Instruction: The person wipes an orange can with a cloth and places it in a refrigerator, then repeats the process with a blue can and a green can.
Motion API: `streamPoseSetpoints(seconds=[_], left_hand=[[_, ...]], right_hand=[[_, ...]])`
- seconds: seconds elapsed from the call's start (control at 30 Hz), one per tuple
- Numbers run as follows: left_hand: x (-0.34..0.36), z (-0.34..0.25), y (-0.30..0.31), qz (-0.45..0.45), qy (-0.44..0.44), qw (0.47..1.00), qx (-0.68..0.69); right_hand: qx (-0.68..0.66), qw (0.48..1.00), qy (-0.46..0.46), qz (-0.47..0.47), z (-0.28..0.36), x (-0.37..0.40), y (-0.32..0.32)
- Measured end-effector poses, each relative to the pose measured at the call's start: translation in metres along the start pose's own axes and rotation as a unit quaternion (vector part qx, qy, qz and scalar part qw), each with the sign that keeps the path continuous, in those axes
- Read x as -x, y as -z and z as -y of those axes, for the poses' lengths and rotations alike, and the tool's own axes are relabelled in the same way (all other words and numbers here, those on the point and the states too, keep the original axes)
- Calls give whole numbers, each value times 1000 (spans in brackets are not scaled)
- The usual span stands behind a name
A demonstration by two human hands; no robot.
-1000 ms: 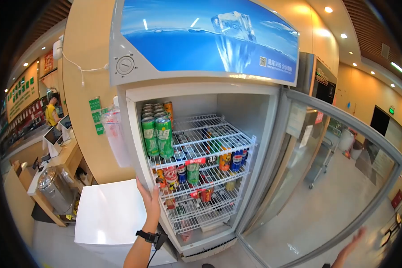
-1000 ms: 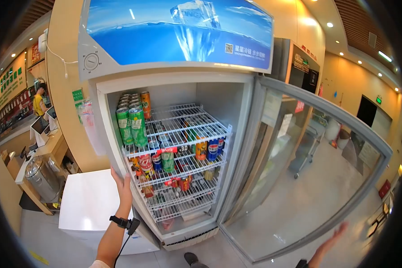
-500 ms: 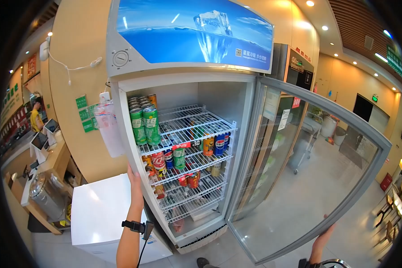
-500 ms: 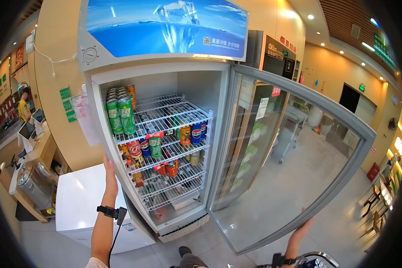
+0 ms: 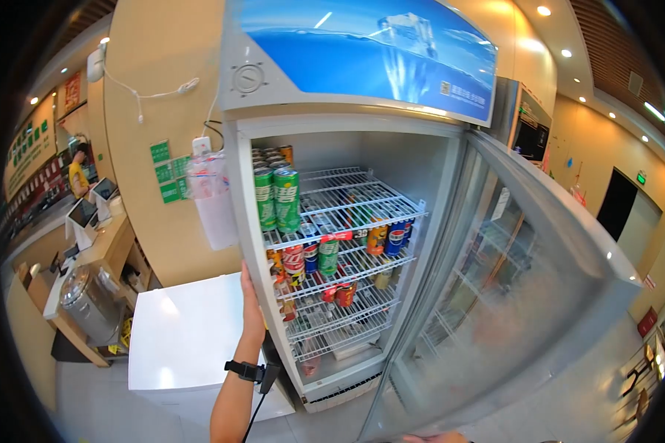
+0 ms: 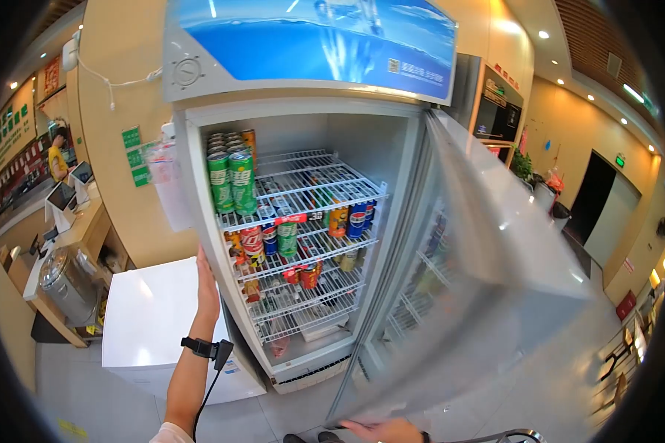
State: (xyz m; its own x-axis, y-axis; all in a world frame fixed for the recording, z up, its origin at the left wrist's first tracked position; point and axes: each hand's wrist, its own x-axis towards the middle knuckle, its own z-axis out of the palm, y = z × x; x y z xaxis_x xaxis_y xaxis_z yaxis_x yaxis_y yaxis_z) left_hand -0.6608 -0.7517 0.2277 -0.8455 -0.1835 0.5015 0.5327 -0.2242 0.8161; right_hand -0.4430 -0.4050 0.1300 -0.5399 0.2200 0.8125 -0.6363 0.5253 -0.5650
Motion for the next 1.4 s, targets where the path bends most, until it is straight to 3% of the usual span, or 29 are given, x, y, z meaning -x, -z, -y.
streamPoseSetpoints(seconds=[0.13,0.33,0.53,0.8,0.87,0.9,0.93,1.0,1.03,1.07,1.17,1.2,1.27,1.4], left_hand=[[-1,-1,5,12,6,1000,10],[-7,10,37,74,37,994,67],[-9,17,52,82,59,993,69],[-6,7,31,40,64,993,88],[-4,8,32,52,91,983,153],[-4,12,38,62,85,979,177],[-1,14,42,40,82,980,175],[5,15,52,25,132,988,81],[17,23,57,25,96,993,56],[36,18,62,-22,118,991,-66],[131,39,83,-188,138,972,-34],[180,54,98,-275,157,948,-38],[285,105,120,-486,198,815,-248],[441,69,25,-649,208,701,-209]], right_hand=[[17,984,147,95,28,-22,-91],[56,963,265,4,38,-70,-244],[88,959,269,14,25,-109,-336],[125,949,291,14,3,-117,-373],[112,950,288,46,11,-119,-362],[70,963,240,102,21,-120,-350],[26,968,194,159,34,-121,-337],[-47,952,197,230,33,-106,-323],[-122,929,244,250,20,-85,-320],[-205,895,286,274,11,-65,-319],[-342,777,288,444,-9,-20,-332],[-366,720,276,521,-12,0,-329],[-426,683,199,559,-15,23,-335],[-502,522,181,666,6,68,-321]])
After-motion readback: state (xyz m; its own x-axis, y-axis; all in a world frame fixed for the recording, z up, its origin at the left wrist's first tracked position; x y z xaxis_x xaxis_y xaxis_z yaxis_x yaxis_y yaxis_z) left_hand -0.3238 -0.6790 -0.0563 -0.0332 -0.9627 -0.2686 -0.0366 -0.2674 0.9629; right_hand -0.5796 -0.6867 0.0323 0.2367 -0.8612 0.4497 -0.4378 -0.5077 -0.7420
